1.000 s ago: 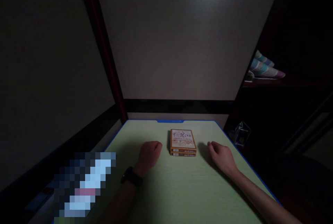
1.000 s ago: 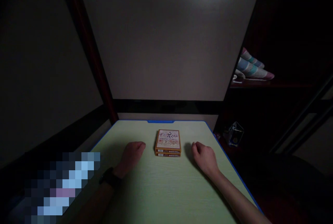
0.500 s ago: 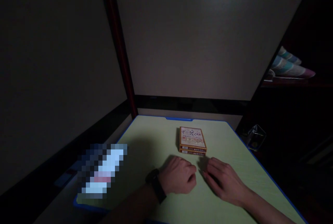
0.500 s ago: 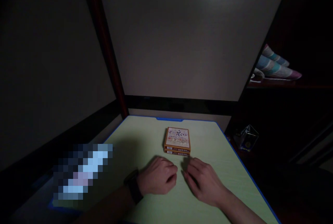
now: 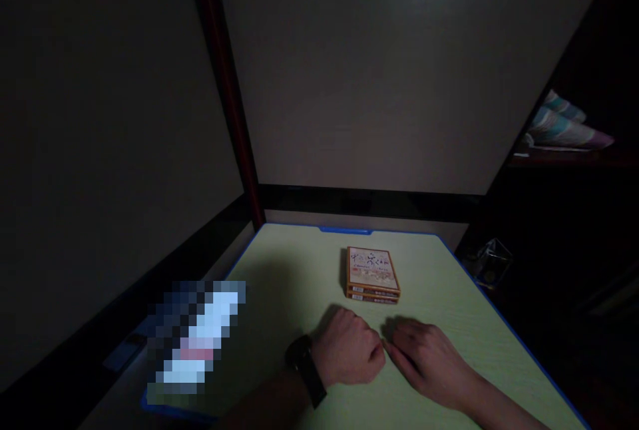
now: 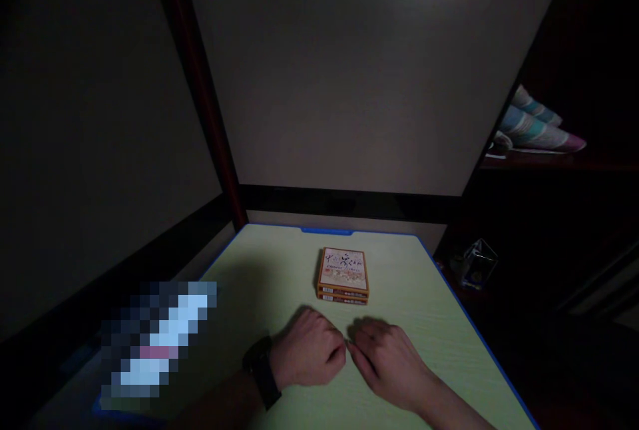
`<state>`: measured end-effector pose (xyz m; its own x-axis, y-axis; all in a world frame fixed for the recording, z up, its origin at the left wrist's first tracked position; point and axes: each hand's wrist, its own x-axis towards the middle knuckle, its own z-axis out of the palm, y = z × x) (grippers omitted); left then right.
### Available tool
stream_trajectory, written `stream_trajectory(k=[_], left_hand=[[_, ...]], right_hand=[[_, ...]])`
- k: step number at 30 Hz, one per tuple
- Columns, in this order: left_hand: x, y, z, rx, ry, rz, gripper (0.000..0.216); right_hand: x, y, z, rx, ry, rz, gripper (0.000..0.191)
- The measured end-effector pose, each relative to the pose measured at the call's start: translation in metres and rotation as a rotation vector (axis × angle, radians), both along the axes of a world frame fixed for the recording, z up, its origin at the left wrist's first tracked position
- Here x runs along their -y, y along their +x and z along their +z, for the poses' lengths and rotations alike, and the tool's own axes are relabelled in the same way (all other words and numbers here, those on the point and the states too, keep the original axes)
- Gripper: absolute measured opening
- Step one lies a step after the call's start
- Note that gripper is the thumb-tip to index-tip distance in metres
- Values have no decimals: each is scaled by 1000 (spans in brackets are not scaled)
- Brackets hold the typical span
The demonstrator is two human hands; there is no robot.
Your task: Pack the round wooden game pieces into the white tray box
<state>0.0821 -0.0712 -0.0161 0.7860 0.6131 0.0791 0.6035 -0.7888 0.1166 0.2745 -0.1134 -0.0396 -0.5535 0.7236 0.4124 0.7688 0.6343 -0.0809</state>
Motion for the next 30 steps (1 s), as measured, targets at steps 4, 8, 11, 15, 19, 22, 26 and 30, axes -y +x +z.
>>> stream_trajectory(k=[4, 8, 11, 15, 19, 22, 26, 30], left_hand=[[0, 0, -4, -7, -18, -21, 30], [1, -1, -9, 7, -23, -22, 28], [2, 0, -13, 13, -32, -18, 28], [2, 0, -17, 12, -38, -13, 26], [1, 0, -15, 26, -29, -4, 26], [1, 0, -10, 25, -30, 15, 26], [0, 2, -3, 28, -32, 48, 25], [1, 4, 0, 33, -19, 88, 22]], right_hand=[[1, -2, 1, 24, -26, -30, 22], [2, -4, 1, 26, -52, -53, 21], [3, -3, 0, -14, -33, -49, 20], [5, -3, -3, -69, 30, -34, 22], [3, 0, -6, -106, 54, -27, 27], [1, 3, -8, -158, 55, -66, 31], [-2, 6, -7, -231, 87, -128, 35], [-5, 6, -7, -246, 102, -143, 40]])
